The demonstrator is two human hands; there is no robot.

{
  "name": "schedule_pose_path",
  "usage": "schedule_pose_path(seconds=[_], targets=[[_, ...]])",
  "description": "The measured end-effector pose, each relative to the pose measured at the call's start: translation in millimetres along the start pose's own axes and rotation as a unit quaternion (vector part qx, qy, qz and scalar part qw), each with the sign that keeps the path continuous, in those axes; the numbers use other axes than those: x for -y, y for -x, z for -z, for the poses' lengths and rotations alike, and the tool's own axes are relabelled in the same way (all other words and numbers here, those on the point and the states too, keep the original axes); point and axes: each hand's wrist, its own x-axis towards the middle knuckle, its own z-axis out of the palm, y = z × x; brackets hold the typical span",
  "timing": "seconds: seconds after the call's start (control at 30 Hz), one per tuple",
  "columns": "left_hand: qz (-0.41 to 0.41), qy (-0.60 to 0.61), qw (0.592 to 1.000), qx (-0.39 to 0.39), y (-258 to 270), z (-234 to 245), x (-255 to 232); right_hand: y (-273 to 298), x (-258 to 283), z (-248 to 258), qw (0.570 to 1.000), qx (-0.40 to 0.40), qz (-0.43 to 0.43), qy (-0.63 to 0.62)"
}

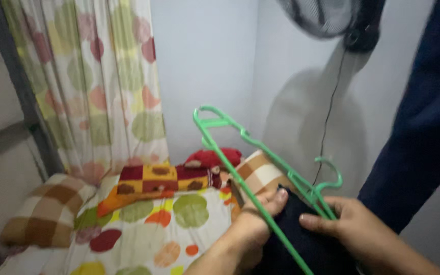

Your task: The person places several garments onto plastic hangers and hangs them on a white metal clothes rack. The person handles jeans, a black shirt, a grey jacket, an orange t-shirt, and a purple polo shirt, placing each on a hanger and then on the rack.

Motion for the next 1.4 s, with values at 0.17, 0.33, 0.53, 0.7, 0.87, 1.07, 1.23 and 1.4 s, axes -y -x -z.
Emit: schedule_pose_path(seconds=[0.17,0.33,0.53,0.7,0.87,1.07,1.23,1.4], targets=[[-0.117,-0.150,0.978,-0.084,-18,-41,-72,29,87,24,0.989,-0.082,0.109,-0.048],[-0.121,-0.053,0.991,0.013,-22,-76,-139,54,150,51,0.988,-0.088,0.125,0.006],[-0.170,-0.062,0.982,0.057,-13,-124,-202,68,198,43,0.978,-0.080,0.192,0.020],[-0.243,-0.103,0.960,0.094,-14,-137,-245,67,217,52,0.971,-0.083,0.224,-0.011],[-0.273,-0.137,0.952,0.010,-34,-134,-265,57,202,51,0.970,-0.044,0.224,-0.079],[-0.266,-0.208,0.934,-0.114,-25,-45,-206,42,130,30,0.991,-0.020,0.115,-0.070],[-0.198,-0.263,0.933,-0.147,-21,39,-94,14,42,11,0.998,-0.061,-0.006,-0.004],[-0.117,-0.265,0.947,-0.141,-7,89,11,-22,-65,10,0.993,-0.077,-0.033,0.078]])
